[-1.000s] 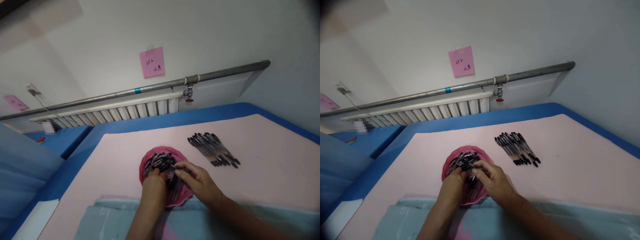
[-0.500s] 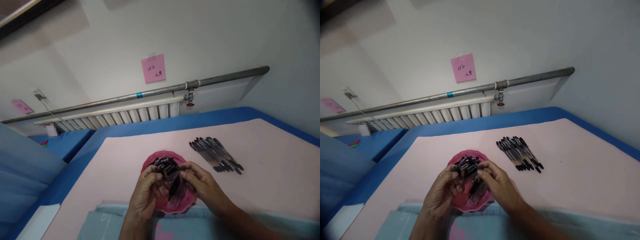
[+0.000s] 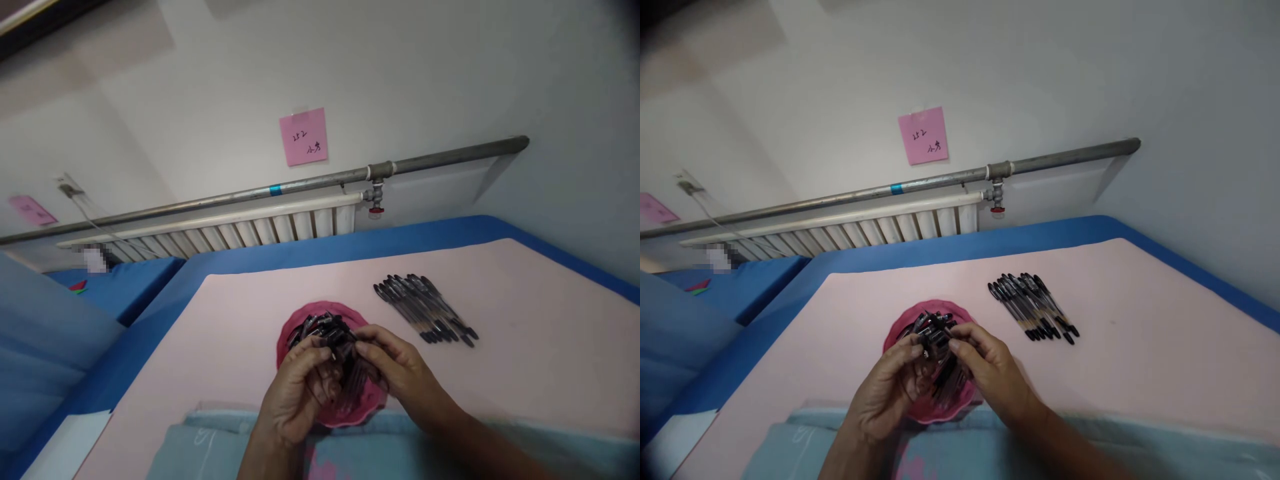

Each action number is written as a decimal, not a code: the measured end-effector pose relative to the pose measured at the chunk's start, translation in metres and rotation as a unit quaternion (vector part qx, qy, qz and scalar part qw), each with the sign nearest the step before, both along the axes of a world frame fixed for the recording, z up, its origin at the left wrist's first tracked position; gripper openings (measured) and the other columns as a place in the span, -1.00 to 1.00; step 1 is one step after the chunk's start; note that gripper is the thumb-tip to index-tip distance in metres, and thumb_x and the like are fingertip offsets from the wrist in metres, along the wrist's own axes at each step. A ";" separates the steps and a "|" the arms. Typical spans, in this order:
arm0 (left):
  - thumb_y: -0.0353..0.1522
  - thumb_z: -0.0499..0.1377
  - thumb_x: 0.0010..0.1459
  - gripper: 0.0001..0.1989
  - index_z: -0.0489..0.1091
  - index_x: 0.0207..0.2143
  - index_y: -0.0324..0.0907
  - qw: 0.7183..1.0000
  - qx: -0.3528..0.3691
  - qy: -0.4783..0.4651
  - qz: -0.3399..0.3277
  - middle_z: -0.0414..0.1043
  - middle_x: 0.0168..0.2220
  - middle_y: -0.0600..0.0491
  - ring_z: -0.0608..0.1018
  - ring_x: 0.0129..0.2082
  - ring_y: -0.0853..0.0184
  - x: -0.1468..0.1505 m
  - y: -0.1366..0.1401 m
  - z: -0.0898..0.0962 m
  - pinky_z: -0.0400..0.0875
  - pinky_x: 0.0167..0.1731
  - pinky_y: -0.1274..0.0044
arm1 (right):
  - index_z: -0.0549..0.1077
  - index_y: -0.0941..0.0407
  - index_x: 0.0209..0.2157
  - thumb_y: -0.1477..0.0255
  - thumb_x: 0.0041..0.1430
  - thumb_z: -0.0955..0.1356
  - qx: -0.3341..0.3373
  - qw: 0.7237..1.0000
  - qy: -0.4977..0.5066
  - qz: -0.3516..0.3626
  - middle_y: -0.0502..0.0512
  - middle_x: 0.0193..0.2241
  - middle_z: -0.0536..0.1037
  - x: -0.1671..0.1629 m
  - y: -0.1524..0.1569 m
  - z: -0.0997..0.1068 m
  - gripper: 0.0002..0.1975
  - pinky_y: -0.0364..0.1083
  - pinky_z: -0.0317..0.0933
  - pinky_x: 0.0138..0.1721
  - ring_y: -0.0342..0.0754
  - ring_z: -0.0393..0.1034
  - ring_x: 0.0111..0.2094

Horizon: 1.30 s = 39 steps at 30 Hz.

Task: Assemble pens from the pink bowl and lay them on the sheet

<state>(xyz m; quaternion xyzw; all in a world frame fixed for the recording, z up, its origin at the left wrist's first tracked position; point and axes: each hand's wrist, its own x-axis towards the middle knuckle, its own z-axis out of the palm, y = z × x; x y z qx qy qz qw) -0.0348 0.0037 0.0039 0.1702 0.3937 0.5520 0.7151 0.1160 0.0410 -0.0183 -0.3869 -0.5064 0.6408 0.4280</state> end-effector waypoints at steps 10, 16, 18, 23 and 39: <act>-0.45 0.31 -0.18 -0.80 0.35 -0.46 -0.20 1.000 -0.006 0.001 0.029 0.35 -0.61 0.15 0.36 -0.66 0.52 0.002 0.000 -0.005 0.22 -0.63 0.66 | 0.51 0.13 -0.41 0.29 -0.15 0.47 -0.090 0.991 0.097 -0.026 -0.11 -0.65 0.36 0.000 0.004 0.001 -0.75 -0.22 0.04 -0.59 -0.23 0.16 -0.61; -0.49 0.29 -0.19 -0.83 0.32 -0.55 -0.22 0.998 0.015 0.057 0.005 0.32 -0.67 0.16 0.31 -0.70 0.54 0.005 -0.001 -0.005 0.17 -0.66 0.67 | 0.55 0.14 -0.48 0.43 -0.31 0.54 -0.144 0.972 0.179 -0.045 -0.03 -0.54 0.54 0.002 0.010 0.008 -0.76 -0.16 0.25 -0.38 -0.17 0.35 -0.51; -0.49 0.30 -0.20 -0.82 0.32 -0.55 -0.22 0.998 0.022 0.067 0.000 0.32 -0.66 0.16 0.32 -0.69 0.54 0.006 -0.002 -0.006 0.17 -0.64 0.67 | 0.56 0.14 -0.47 0.46 -0.33 0.55 -0.148 0.969 0.191 -0.047 -0.01 -0.49 0.57 0.003 0.011 0.011 -0.74 -0.15 0.26 -0.30 -0.14 0.39 -0.44; -0.48 0.30 -0.20 -0.82 0.32 -0.54 -0.22 0.996 0.023 0.083 -0.007 0.33 -0.63 0.17 0.31 -0.67 0.54 0.007 -0.003 -0.006 0.16 -0.63 0.67 | 0.49 0.13 -0.51 0.45 -0.26 0.52 -0.135 0.962 0.230 -0.050 -0.09 -0.59 0.49 0.004 0.012 0.016 -0.80 -0.21 0.21 -0.42 -0.20 0.32 -0.52; -0.47 0.27 -0.18 -0.82 0.38 -0.44 -0.26 0.997 0.018 0.034 -0.072 0.28 -0.67 0.16 0.28 -0.73 0.54 0.016 -0.005 -0.006 0.10 -0.70 0.65 | 0.43 0.09 -0.44 0.41 -0.11 0.43 -0.085 0.980 0.176 -0.029 -0.09 -0.57 0.41 -0.003 -0.002 0.008 -0.86 -0.17 0.16 -0.42 -0.14 0.26 -0.49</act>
